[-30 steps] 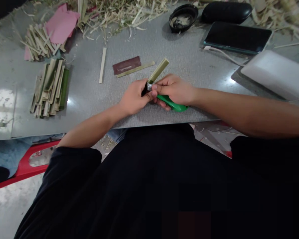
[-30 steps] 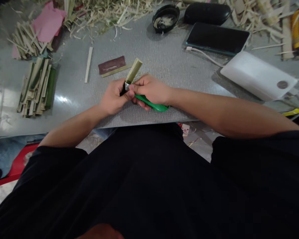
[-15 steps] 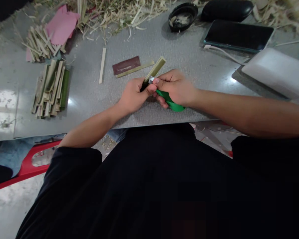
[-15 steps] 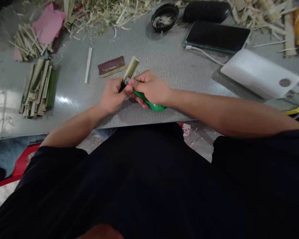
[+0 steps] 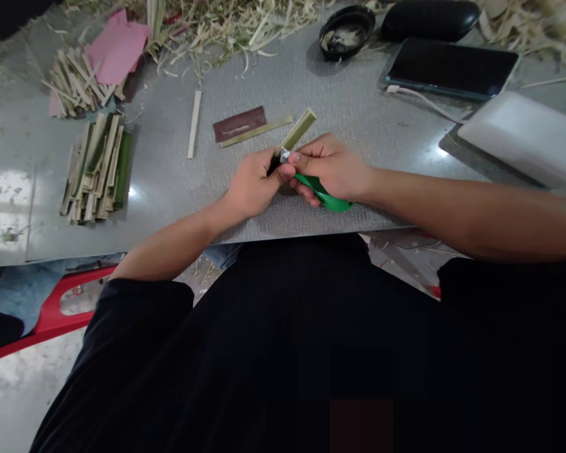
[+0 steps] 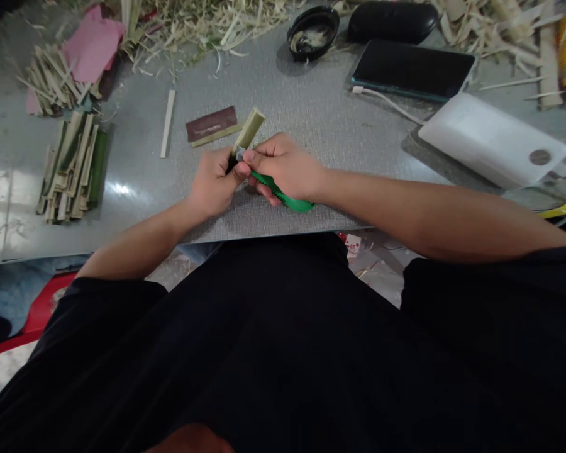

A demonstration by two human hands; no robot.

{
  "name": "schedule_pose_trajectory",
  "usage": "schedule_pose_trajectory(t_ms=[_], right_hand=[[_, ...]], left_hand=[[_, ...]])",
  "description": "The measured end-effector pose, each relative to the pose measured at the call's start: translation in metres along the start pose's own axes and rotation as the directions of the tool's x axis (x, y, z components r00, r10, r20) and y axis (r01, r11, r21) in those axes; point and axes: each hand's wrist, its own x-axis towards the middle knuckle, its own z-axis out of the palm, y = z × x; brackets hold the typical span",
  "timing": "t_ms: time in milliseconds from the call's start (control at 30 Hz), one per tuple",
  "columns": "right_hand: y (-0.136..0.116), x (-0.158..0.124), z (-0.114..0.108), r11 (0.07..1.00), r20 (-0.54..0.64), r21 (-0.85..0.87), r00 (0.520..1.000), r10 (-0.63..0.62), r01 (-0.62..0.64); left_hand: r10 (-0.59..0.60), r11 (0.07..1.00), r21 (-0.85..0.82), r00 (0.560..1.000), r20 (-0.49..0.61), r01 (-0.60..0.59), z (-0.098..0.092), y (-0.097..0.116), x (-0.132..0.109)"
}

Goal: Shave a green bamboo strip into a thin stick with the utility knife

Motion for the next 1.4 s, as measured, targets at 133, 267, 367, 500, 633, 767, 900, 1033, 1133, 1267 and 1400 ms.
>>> schedule_pose_trajectory(t_ms=[133,267,367,500,633,767,900,1033,1133,1267,1400], right_hand=[[-0.003,-0.001,0.001,0.999,-0.002,-0.022,0.999,0.034,-0.034],[0.002,0.002,-0.003,0.996,0.067,-0.046,0.995,0.074,-0.071],[0.007,0.003,-0.005,0.997,0.057,-0.051,0.996,0.064,-0.061],[0.005,0.001,-0.002,0.998,0.013,-0.054,1.000,0.026,-0.025],[0.000,-0.002,0.002,0.999,-0.038,-0.032,0.999,-0.007,0.006],[-0.001,0.000,0.000,0.996,0.026,-0.021,0.995,0.091,-0.091],[-0.002,0.003,-0.004,0.989,0.083,-0.009,0.986,0.146,-0.145],[-0.009,0.000,-0.003,0.987,0.083,-0.024,0.983,0.161,-0.159],[-0.009,-0.003,-0.002,0.988,0.037,-0.055,0.989,0.143,-0.141],[-0.002,-0.002,0.001,0.994,-0.015,-0.062,0.996,0.087,-0.088],[-0.002,-0.002,0.006,0.999,-0.094,-0.014,0.995,0.040,-0.041]], left_hand=[[0.006,1.000,0.014,1.000,0.013,-0.006,-0.001,0.002,-0.001],[0.023,1.000,0.006,0.999,0.041,-0.023,0.000,0.003,-0.001],[0.029,0.999,0.018,0.999,0.029,-0.029,0.001,0.001,-0.001],[0.015,0.999,0.029,1.000,-0.010,-0.015,0.002,-0.004,-0.002],[-0.004,0.999,0.037,1.000,-0.016,0.005,0.001,-0.002,-0.002],[0.003,1.000,-0.024,0.999,0.037,-0.002,0.000,0.004,0.000],[-0.012,0.999,-0.046,0.999,0.046,0.014,0.000,0.007,0.000],[-0.017,0.998,-0.062,0.998,0.058,0.021,-0.001,0.008,0.000],[-0.009,0.998,-0.061,0.999,0.038,0.011,0.000,0.007,0.000],[-0.015,1.000,-0.018,1.000,-0.010,0.015,0.003,0.002,0.001],[-0.036,0.999,-0.006,0.999,-0.007,0.036,0.002,-0.001,0.005]])
